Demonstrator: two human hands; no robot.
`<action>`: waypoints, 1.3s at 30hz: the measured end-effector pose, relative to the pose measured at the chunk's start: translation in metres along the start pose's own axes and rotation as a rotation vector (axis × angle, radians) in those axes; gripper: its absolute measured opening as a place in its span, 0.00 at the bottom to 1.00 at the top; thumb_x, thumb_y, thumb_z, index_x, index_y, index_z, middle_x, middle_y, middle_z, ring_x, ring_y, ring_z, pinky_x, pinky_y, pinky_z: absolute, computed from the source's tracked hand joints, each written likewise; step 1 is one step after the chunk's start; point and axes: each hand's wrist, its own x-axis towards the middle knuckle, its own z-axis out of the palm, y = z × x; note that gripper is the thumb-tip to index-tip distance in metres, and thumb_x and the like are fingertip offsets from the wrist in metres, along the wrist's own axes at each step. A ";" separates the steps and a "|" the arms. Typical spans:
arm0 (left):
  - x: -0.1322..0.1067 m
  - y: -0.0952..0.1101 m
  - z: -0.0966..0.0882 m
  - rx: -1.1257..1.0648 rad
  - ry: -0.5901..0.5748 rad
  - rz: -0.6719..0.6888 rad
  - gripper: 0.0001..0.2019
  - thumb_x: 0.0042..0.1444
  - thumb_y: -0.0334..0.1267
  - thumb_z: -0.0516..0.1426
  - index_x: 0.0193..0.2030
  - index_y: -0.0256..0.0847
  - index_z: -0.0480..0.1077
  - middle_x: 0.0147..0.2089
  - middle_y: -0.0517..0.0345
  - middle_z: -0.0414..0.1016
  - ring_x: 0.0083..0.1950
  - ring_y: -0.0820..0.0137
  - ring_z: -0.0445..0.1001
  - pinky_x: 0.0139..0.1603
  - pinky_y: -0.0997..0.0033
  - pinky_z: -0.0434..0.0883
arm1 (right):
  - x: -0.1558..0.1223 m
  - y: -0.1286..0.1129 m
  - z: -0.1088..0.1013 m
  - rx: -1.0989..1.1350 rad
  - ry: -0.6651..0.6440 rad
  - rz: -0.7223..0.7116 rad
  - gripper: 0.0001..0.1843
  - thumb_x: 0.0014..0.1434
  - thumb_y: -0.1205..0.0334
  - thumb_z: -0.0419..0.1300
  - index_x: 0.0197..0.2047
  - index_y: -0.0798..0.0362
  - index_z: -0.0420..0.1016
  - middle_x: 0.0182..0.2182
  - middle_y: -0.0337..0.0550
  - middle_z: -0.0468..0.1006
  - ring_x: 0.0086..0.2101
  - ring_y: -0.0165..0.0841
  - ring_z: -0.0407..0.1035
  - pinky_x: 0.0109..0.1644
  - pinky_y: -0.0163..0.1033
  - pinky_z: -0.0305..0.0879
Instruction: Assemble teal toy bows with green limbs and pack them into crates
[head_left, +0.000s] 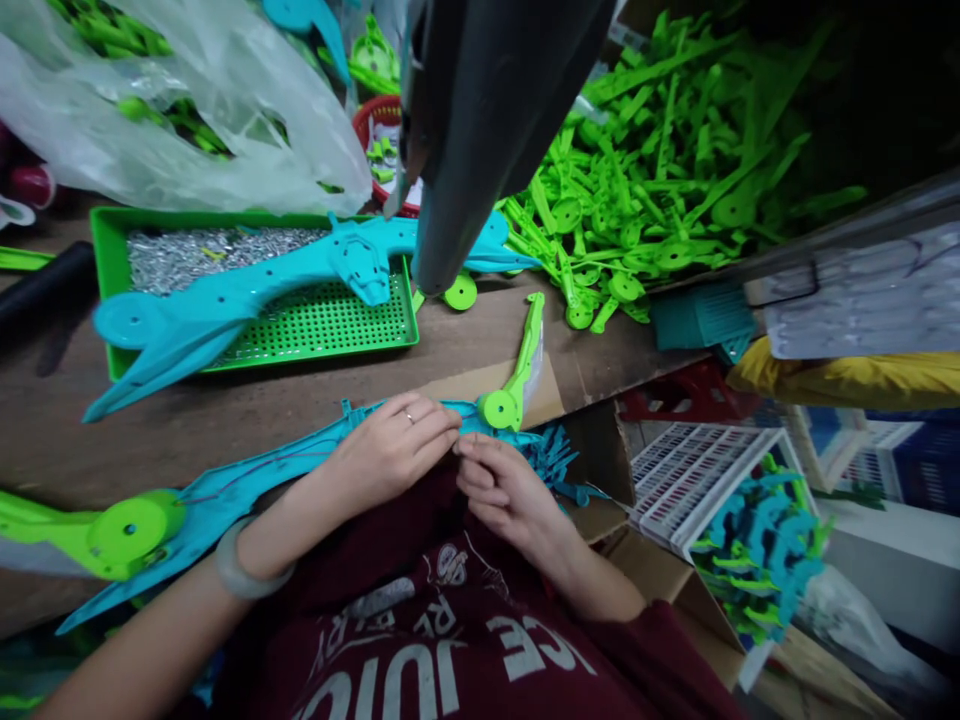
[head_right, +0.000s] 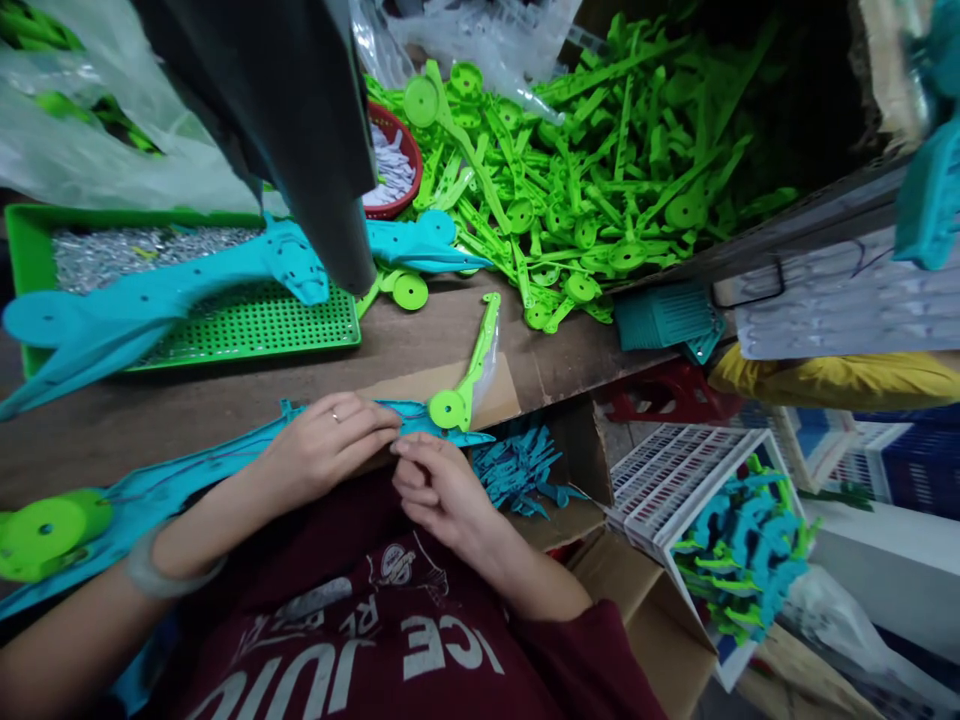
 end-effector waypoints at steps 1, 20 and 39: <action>-0.001 0.000 0.000 0.002 0.004 -0.007 0.10 0.69 0.29 0.51 0.43 0.34 0.73 0.48 0.51 0.79 0.46 0.66 0.73 0.51 0.61 0.69 | -0.003 -0.002 0.000 0.001 -0.022 0.019 0.11 0.63 0.53 0.57 0.35 0.48 0.62 0.16 0.23 0.53 0.13 0.22 0.37 0.12 0.30 0.38; -0.006 0.004 0.001 -0.013 0.020 -0.010 0.07 0.67 0.28 0.53 0.45 0.32 0.73 0.48 0.48 0.78 0.46 0.63 0.73 0.51 0.60 0.68 | -0.003 -0.003 0.003 0.070 -0.055 0.063 0.16 0.62 0.51 0.61 0.34 0.49 0.59 0.18 0.23 0.52 0.14 0.20 0.36 0.13 0.28 0.37; -0.009 0.007 0.000 0.034 0.035 -0.001 0.08 0.67 0.28 0.53 0.45 0.31 0.74 0.47 0.47 0.79 0.44 0.63 0.73 0.49 0.59 0.68 | 0.002 0.006 0.005 -0.266 0.218 -0.322 0.10 0.65 0.56 0.58 0.34 0.50 0.64 0.19 0.28 0.60 0.17 0.22 0.50 0.19 0.29 0.50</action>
